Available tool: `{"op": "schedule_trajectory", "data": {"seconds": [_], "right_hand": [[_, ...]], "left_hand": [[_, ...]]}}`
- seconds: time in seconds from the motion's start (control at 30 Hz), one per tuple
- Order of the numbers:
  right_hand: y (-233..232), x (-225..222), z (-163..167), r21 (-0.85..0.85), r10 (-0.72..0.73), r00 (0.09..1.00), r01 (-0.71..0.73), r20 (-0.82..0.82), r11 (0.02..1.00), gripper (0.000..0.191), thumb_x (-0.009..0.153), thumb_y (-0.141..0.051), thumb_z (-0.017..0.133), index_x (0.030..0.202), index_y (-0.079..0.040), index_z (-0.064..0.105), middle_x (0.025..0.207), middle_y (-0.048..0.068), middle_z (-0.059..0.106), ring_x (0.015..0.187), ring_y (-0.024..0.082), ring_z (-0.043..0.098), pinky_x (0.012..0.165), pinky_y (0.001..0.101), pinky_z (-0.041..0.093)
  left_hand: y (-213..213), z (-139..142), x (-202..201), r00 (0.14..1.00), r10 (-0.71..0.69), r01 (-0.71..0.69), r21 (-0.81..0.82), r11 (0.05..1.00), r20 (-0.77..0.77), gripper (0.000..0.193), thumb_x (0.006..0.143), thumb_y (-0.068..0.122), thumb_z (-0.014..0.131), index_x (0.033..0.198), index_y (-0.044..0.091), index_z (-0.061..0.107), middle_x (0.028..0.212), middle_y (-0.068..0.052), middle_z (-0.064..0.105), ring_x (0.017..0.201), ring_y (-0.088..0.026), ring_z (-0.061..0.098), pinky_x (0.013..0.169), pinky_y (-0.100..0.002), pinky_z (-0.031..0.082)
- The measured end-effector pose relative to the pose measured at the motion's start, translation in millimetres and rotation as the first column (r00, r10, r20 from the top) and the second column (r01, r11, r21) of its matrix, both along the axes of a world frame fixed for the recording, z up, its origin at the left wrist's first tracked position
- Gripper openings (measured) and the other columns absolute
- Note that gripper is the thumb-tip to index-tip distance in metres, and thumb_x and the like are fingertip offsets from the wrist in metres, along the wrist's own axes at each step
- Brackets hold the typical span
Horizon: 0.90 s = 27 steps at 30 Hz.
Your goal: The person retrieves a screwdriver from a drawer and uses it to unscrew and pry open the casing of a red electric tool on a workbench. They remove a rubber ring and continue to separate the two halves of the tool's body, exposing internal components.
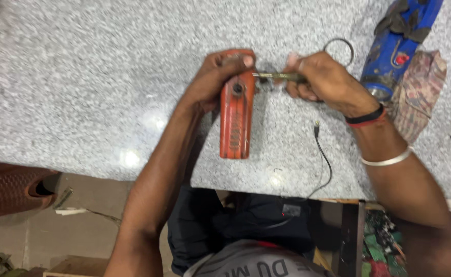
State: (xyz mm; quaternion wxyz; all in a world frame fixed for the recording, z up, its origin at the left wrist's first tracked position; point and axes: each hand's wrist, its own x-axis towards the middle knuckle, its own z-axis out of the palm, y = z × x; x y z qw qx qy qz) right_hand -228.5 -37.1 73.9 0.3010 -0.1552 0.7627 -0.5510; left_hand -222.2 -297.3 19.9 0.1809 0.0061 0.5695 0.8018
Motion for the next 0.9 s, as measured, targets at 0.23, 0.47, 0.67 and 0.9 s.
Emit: {"op": "schedule_trajectory", "data": {"seconds": [0.23, 0.47, 0.67, 0.9], "right_hand": [[5, -27, -9, -0.215, 0.216, 0.774, -0.106, 0.595, 0.971, 0.044, 0.112, -0.030, 0.061, 0.111, 0.010, 0.080, 0.061, -0.007, 0.049, 0.043, 0.000, 0.038, 0.033, 0.0178, 0.031], [-9, 6, -6, 0.432, 0.423, 0.136, 0.040, -0.896, 0.901, 0.023, 0.098, -0.022, 0.076, 0.113, -0.004, 0.075, 0.073, 0.002, 0.058, 0.063, 0.013, 0.057, 0.054, 0.0307, 0.047], [-2, 2, 17, 0.170, 0.194, 0.666, -0.101, -0.720, 0.980, 0.051, 0.096, -0.039, 0.069, 0.129, 0.000, 0.066, 0.096, 0.007, 0.066, 0.084, 0.018, 0.066, 0.070, 0.0286, 0.055], [18, -16, -6, -0.020, 0.063, 0.784, -0.065, 0.617, 0.998, 0.074, 0.101, -0.057, 0.031, 0.116, 0.007, 0.065, 0.065, 0.003, 0.064, 0.048, 0.006, 0.054, 0.038, 0.0215, 0.046]], "left_hand": [[5, 7, -2, 0.994, -0.084, 0.082, 0.036, 0.996, 0.069, 0.056, 0.081, 0.024, 0.084, 0.121, -0.010, 0.065, 0.090, -0.014, 0.073, 0.075, -0.020, 0.072, 0.064, -0.034, 0.063], [1, 16, 4, 0.992, -0.054, 0.046, 0.070, 0.997, 0.113, 0.055, 0.080, 0.021, 0.082, 0.123, -0.008, 0.063, 0.093, -0.016, 0.074, 0.074, -0.022, 0.075, 0.065, -0.037, 0.067], [3, 9, -3, 0.994, -0.078, 0.074, 0.046, 0.996, 0.074, 0.052, 0.082, 0.019, 0.083, 0.123, -0.007, 0.066, 0.096, -0.015, 0.075, 0.076, -0.019, 0.075, 0.064, -0.033, 0.065], [4, -1, -4, 0.989, -0.088, 0.083, 0.045, 0.996, 0.117, 0.054, 0.081, 0.023, 0.084, 0.123, -0.007, 0.066, 0.093, -0.014, 0.074, 0.074, -0.018, 0.073, 0.058, -0.034, 0.064]]}}
